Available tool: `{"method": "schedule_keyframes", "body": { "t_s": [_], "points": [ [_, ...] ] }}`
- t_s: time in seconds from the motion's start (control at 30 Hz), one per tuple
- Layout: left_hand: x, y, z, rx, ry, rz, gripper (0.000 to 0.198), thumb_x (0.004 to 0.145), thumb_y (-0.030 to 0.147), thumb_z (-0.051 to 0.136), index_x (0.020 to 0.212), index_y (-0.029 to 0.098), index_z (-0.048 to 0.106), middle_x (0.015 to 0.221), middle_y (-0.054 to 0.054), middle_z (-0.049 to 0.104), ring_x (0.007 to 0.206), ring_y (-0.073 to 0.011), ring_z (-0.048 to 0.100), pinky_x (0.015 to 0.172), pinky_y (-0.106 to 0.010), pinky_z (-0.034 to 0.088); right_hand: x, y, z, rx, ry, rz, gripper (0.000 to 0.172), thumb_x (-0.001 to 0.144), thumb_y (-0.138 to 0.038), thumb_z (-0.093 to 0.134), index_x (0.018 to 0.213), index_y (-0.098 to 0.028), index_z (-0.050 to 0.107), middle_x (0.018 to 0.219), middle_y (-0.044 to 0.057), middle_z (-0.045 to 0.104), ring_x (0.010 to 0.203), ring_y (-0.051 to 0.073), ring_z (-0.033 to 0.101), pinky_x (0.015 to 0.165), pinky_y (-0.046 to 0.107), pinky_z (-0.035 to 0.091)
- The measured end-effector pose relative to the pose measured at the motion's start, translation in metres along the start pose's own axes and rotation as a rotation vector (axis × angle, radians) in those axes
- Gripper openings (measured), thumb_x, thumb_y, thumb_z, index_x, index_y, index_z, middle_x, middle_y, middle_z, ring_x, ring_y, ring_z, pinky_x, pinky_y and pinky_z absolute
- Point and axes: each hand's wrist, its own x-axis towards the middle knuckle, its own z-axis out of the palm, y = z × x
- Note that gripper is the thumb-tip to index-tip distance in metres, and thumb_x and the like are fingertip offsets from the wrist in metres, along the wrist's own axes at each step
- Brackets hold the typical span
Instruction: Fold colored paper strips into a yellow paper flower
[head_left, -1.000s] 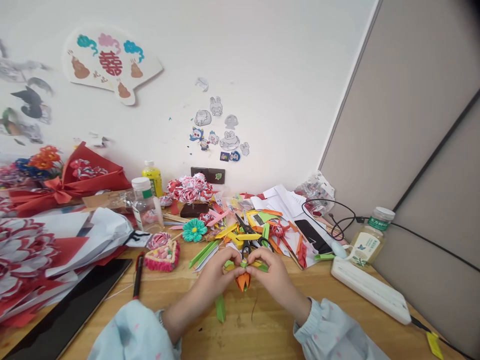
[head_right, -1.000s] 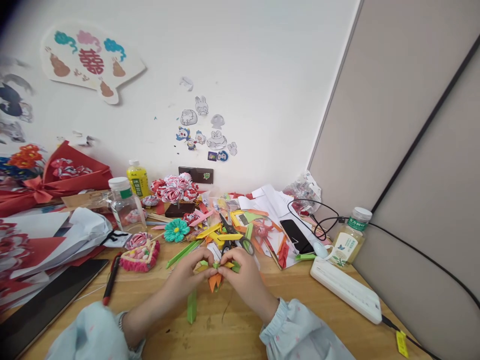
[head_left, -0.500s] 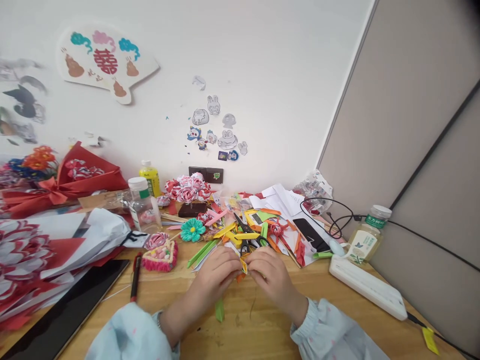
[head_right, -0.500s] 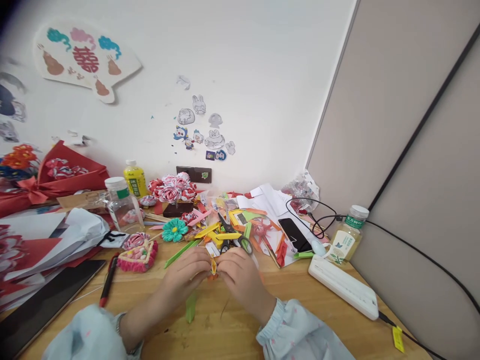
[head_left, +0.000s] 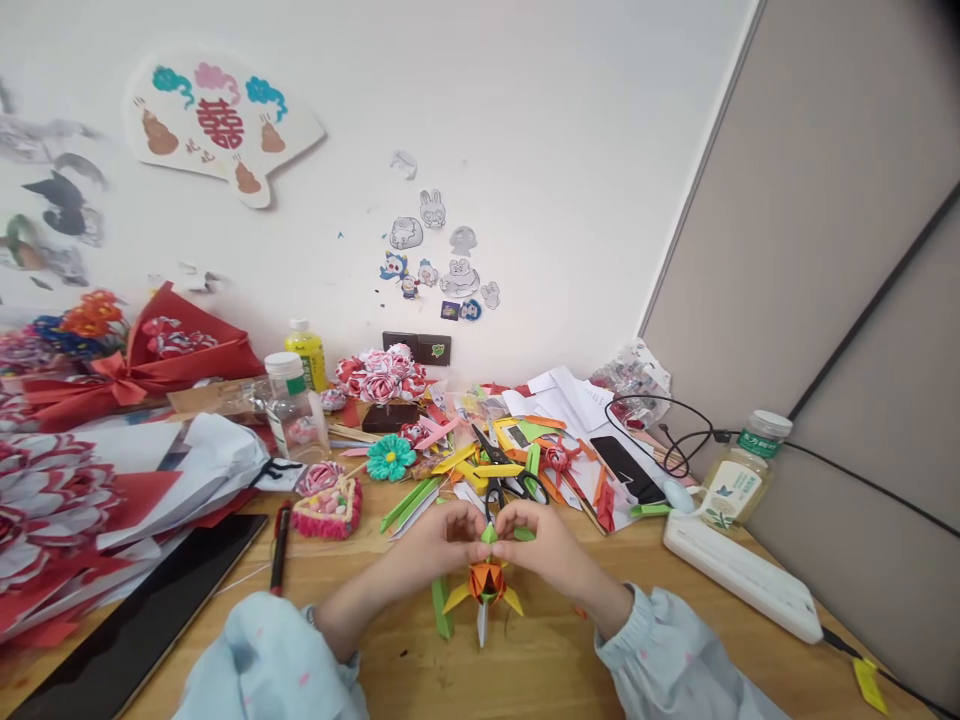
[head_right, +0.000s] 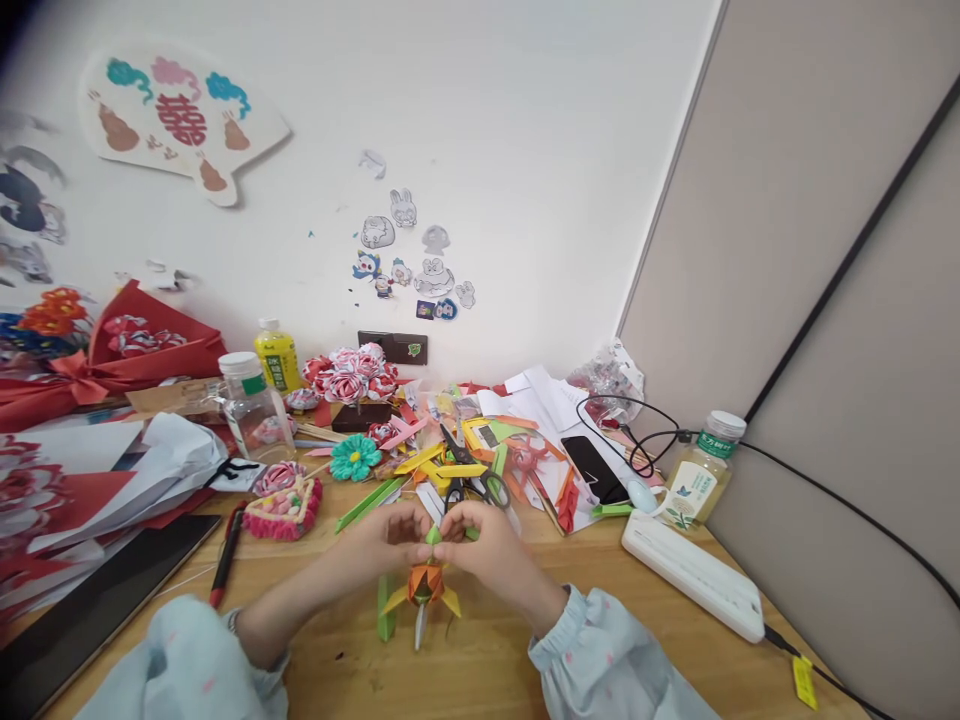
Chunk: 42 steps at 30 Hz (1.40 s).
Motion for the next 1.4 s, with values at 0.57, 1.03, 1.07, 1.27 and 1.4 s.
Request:
{"method": "schedule_keyframes", "body": {
  "t_s": [0.57, 1.03, 1.07, 1.27, 1.4],
  "points": [
    [0.004, -0.018, 0.000, -0.025, -0.055, -0.083, 0.042, 0.057, 0.047, 0.074, 0.064, 0.017, 0.046, 0.055, 0.008, 0.046, 0.052, -0.0075, 0.040, 0.050, -0.020, 0.029, 0.002, 0.015, 0.006, 0.254, -0.040, 0.295, 0.040, 0.044, -0.039, 0.084, 0.062, -0.017, 0.056, 0.057, -0.005, 0.056, 0.054, 0.010, 0.052, 0.055, 0.023, 0.038],
    [0.005, -0.018, 0.002, 0.066, -0.008, -0.041, 0.033, 0.064, 0.042, 0.069, 0.064, 0.017, 0.048, 0.056, 0.007, 0.046, 0.054, -0.0088, 0.040, 0.052, -0.021, 0.030, 0.003, 0.021, 0.008, 0.164, 0.013, 0.176, 0.025, 0.056, -0.029, 0.077, 0.059, -0.017, 0.055, 0.060, -0.004, 0.057, 0.057, 0.011, 0.052, 0.054, 0.022, 0.039],
    [0.004, -0.016, 0.002, 0.096, 0.002, -0.034, 0.029, 0.066, 0.040, 0.067, 0.066, 0.017, 0.050, 0.056, 0.007, 0.047, 0.054, -0.0091, 0.041, 0.052, -0.021, 0.030, 0.003, 0.022, 0.008, 0.132, 0.021, 0.162, 0.022, 0.058, -0.026, 0.075, 0.059, -0.017, 0.055, 0.060, -0.004, 0.057, 0.057, 0.011, 0.052, 0.055, 0.023, 0.039],
    [0.000, -0.005, 0.009, 0.270, 0.117, -0.036, 0.009, 0.069, 0.022, 0.060, 0.064, 0.017, 0.055, 0.060, 0.004, 0.053, 0.059, -0.0121, 0.048, 0.056, -0.022, 0.035, 0.001, 0.015, 0.010, -0.164, 0.098, 0.071, 0.012, 0.064, -0.014, 0.068, 0.059, -0.018, 0.057, 0.062, -0.002, 0.061, 0.061, 0.013, 0.054, 0.055, 0.023, 0.040],
    [-0.002, -0.006, 0.011, 0.292, 0.185, -0.029, 0.007, 0.070, 0.019, 0.057, 0.064, 0.017, 0.054, 0.064, 0.003, 0.056, 0.063, -0.0136, 0.050, 0.058, -0.023, 0.037, 0.001, 0.012, 0.011, -0.249, 0.136, 0.037, 0.012, 0.065, -0.011, 0.066, 0.060, -0.018, 0.058, 0.063, -0.002, 0.062, 0.063, 0.014, 0.056, 0.058, 0.023, 0.040]
  ]
}}
